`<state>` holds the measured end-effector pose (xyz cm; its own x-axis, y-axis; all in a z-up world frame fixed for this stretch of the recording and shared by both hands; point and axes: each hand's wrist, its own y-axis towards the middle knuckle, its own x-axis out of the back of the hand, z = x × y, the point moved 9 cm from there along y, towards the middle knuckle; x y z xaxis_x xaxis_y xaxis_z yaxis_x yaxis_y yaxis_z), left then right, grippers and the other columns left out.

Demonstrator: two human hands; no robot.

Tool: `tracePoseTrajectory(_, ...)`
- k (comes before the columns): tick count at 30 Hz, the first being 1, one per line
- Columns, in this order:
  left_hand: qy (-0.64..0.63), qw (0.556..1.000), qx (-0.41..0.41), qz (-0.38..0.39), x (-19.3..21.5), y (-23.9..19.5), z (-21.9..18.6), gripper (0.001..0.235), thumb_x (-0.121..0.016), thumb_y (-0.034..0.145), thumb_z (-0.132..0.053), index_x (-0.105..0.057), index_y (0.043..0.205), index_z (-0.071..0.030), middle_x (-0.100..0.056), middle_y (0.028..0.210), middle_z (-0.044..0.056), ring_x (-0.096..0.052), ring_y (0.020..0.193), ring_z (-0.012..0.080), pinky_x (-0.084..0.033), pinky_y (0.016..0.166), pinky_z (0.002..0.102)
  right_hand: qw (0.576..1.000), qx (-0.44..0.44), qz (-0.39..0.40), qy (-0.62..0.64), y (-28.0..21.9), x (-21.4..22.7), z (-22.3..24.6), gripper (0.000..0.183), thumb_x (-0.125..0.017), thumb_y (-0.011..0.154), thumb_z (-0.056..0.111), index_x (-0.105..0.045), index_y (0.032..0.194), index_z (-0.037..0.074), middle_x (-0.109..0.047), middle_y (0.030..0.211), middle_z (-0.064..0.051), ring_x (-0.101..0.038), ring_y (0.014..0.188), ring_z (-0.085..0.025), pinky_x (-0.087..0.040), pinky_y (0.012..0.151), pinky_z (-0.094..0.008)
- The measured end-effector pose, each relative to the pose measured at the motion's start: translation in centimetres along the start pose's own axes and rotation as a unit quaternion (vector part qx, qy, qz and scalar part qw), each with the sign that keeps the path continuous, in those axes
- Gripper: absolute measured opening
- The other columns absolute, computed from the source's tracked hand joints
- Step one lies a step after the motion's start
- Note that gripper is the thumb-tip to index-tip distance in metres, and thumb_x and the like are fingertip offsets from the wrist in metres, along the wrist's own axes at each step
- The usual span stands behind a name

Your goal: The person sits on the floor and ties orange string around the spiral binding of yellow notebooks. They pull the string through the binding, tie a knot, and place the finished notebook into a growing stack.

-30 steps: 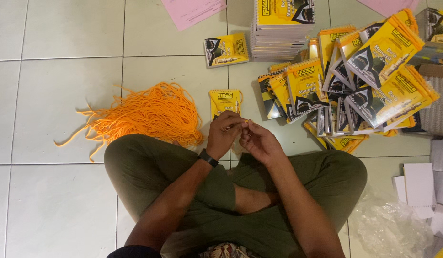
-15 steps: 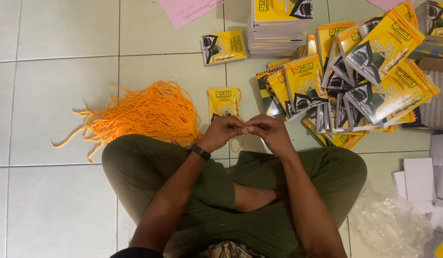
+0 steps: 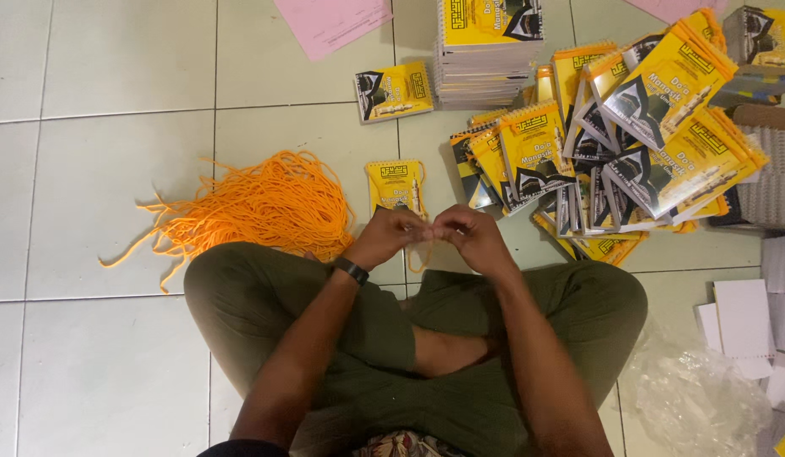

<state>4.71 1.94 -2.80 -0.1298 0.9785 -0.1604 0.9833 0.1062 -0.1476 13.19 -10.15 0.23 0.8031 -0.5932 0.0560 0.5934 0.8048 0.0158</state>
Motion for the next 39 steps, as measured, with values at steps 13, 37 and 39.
tracePoseTrajectory(13,-0.312,0.936,0.124,-0.104,-0.9,-0.2,6.4,0.033,-0.072,0.102,-0.024,-0.071,0.115,0.006,-0.068,0.094,0.01,-0.061,0.079,0.0103,-0.06,0.074,0.025,0.934,0.17,-0.234,-0.211,-1.4,-1.1,3.4,0.002,-0.074,0.097,0.007,-0.073,0.097,0.008,-0.058,0.091,-0.006,-0.06,0.075,-0.023,-0.052,0.072,-0.036)
tracePoseTrajectory(37,0.43,0.891,-0.112,-0.098,0.0,-1.8,-5.2,0.02,-0.069,0.097,-0.022,-0.075,0.107,-0.005,-0.069,0.088,0.015,-0.07,0.082,0.0365,-0.059,0.065,0.048,0.996,-0.001,-0.062,-0.063,0.8,-3.0,-1.0,0.01,-0.049,0.109,0.006,-0.057,0.103,0.004,-0.064,0.091,-0.012,-0.062,0.085,-0.024,-0.052,0.085,-0.048)
tracePoseTrajectory(39,0.492,0.855,-0.125,-0.107,-0.2,-1.7,-5.5,0.021,-0.066,0.099,-0.022,-0.073,0.109,-0.005,-0.068,0.088,0.013,-0.069,0.083,0.0331,-0.06,0.066,0.046,0.996,-0.009,-0.072,-0.05,0.9,-3.0,-1.5,0.011,-0.048,0.109,0.006,-0.057,0.103,0.003,-0.06,0.089,-0.012,-0.061,0.084,-0.025,-0.051,0.082,-0.046)
